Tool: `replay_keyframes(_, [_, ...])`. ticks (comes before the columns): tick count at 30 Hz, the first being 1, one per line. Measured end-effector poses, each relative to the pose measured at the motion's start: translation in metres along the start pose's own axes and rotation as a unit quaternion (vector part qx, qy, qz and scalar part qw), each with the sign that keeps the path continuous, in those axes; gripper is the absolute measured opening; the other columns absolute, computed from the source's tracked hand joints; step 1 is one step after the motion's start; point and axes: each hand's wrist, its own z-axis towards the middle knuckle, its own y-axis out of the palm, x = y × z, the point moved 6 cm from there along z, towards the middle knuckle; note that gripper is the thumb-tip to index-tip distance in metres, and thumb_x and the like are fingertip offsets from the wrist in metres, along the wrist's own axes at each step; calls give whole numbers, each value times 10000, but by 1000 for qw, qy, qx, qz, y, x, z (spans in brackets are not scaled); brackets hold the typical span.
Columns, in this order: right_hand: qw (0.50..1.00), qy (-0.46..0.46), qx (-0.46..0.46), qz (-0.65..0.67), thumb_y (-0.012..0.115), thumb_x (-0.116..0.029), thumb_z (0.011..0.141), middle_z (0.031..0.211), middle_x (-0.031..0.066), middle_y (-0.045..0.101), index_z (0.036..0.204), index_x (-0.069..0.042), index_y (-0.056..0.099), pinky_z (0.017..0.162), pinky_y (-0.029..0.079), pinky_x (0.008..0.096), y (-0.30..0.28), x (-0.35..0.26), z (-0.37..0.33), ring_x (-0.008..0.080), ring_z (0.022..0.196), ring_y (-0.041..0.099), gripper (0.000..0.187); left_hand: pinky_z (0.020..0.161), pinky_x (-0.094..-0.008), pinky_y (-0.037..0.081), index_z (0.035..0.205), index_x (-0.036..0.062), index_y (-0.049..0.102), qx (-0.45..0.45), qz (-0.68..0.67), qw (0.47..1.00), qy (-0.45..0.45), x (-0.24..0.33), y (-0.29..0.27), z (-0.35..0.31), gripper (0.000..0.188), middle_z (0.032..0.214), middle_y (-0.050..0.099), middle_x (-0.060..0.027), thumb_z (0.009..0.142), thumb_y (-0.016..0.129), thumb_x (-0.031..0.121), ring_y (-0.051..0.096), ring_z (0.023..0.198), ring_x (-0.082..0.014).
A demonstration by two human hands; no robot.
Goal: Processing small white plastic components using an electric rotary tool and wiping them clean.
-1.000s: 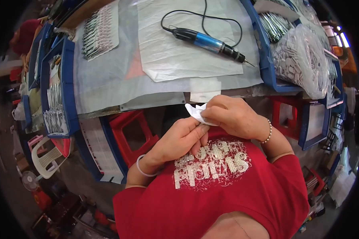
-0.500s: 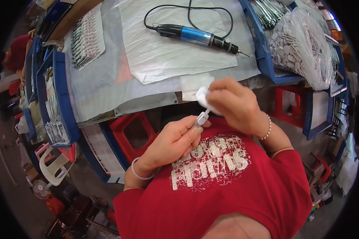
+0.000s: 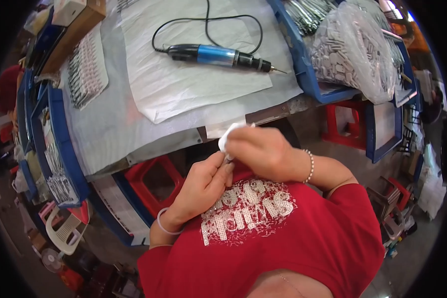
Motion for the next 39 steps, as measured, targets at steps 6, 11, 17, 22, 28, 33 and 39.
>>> replay_keyframes(6, [999,37,0,17,609,-56,713,846,112,571,901,-15,571,540,509,320,-1,13,2,264,659,617,196,519,-283,418,857,-11,508,6,-9,1000,14,3,0,3,128,611,537,-70,928,469,88,512,530,-144])
replay_keyframes(11, [996,74,-30,37,615,-70,707,848,123,590,893,-12,585,529,517,304,8,18,1,249,662,629,197,525,-268,420,888,-13,516,11,0,1000,21,3,-4,7,114,623,529,-58,933,470,81,508,548,-126])
replay_keyframes(17, [996,81,-18,32,615,-32,708,834,102,585,883,-17,579,517,505,330,10,20,2,267,648,625,179,432,-174,299,954,7,513,-7,-99,995,11,-8,-3,7,145,654,495,23,977,443,132,383,479,-11])
replay_keyframes(22, [993,79,-39,73,651,31,714,839,132,607,895,7,606,566,520,316,9,12,7,255,680,631,188,432,-168,296,968,3,519,-26,-109,994,17,-7,-5,4,156,658,495,22,979,433,133,384,477,-9])
replay_keyframes(28, [995,41,-10,91,606,-25,739,855,114,586,986,-16,596,555,513,304,15,0,9,243,686,628,248,438,-168,305,1012,-12,532,-19,-130,991,38,-12,-8,4,179,674,503,16,979,443,139,388,484,-14])
replay_keyframes(33, [995,78,-13,53,614,-27,713,845,107,554,946,-13,590,522,501,298,12,13,8,225,643,604,234,485,-210,369,883,14,513,-27,-134,990,-22,-16,-7,4,152,631,504,9,961,428,113,447,523,-44])
replay_keyframes(39, [992,111,-43,50,657,14,660,872,118,561,925,-19,599,549,509,293,17,16,4,238,664,612,273,437,-175,297,969,12,527,3,-62,998,21,-9,-8,7,133,672,500,17,975,442,114,380,496,-10])
